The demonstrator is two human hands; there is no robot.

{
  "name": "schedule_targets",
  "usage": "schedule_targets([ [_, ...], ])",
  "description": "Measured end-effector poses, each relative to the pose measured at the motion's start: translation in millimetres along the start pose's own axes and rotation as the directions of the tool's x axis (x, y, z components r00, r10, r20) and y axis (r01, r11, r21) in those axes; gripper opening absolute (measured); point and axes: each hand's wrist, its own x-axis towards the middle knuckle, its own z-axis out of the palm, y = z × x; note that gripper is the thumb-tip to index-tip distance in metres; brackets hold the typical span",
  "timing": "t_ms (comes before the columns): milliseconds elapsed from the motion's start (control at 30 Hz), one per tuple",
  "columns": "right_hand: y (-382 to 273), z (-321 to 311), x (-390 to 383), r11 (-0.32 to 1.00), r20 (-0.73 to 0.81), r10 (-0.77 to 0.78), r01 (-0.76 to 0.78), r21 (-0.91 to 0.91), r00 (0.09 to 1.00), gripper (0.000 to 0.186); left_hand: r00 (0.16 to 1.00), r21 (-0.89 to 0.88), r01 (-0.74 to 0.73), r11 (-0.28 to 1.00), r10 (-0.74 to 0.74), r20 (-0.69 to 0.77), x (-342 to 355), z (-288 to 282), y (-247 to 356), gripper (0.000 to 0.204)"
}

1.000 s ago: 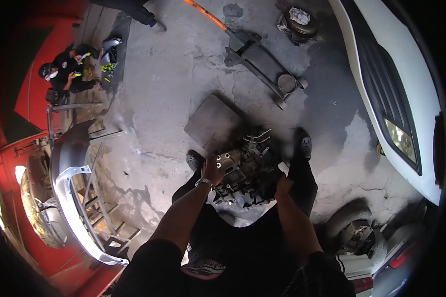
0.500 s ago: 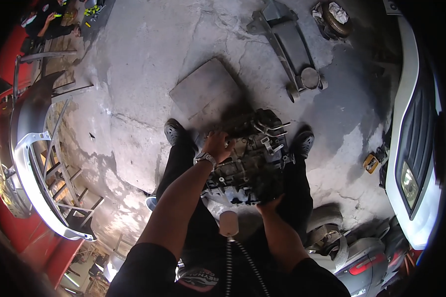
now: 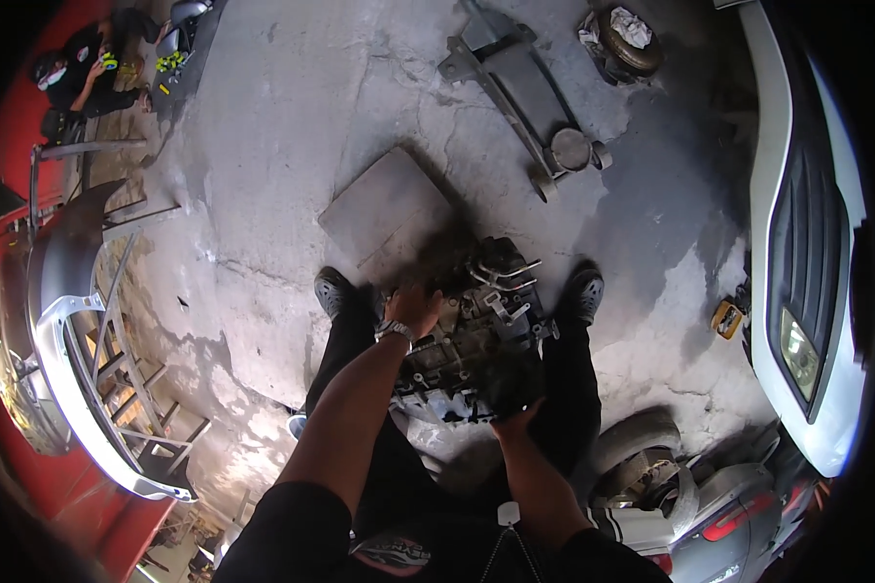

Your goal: The person is inspecting and preparing a car transmission for installation on the floor of a garage.

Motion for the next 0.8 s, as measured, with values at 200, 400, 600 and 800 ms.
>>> schedule_targets([
  [200, 9.0, 11.5, 1.1, 0.995, 0.159, -0.069, 0.080, -0.063, 0.985, 0.095, 0.991, -0.034, 0.038, 0.999, -0.034, 0.130, -0.3, -1.9, -10.4, 0.055],
  [400, 4.6, 5.6, 1.5, 0.999, 0.039, -0.037, 0.037, 0.023, 0.999, 0.089, 0.994, -0.081, 0.028, 0.996, -0.019, 0.108, -2.5, 4.8, -25.8, 0.060],
  [600, -6.8, 28.7, 3.5, 0.953, -0.118, -0.225, 0.194, -0.233, 0.967, 0.083, 0.977, -0.150, 0.092, 0.984, -0.060, 0.204, -5.5, -4.5, -28.2, 0.057],
  [800, -16.6, 49.2, 5.1, 0.918, -0.132, -0.267, 0.211, -0.336, 0.955, 0.076, 0.976, -0.175, 0.117, 0.978, -0.081, 0.202, -5.7, -0.2, -45.2, 0.048],
])
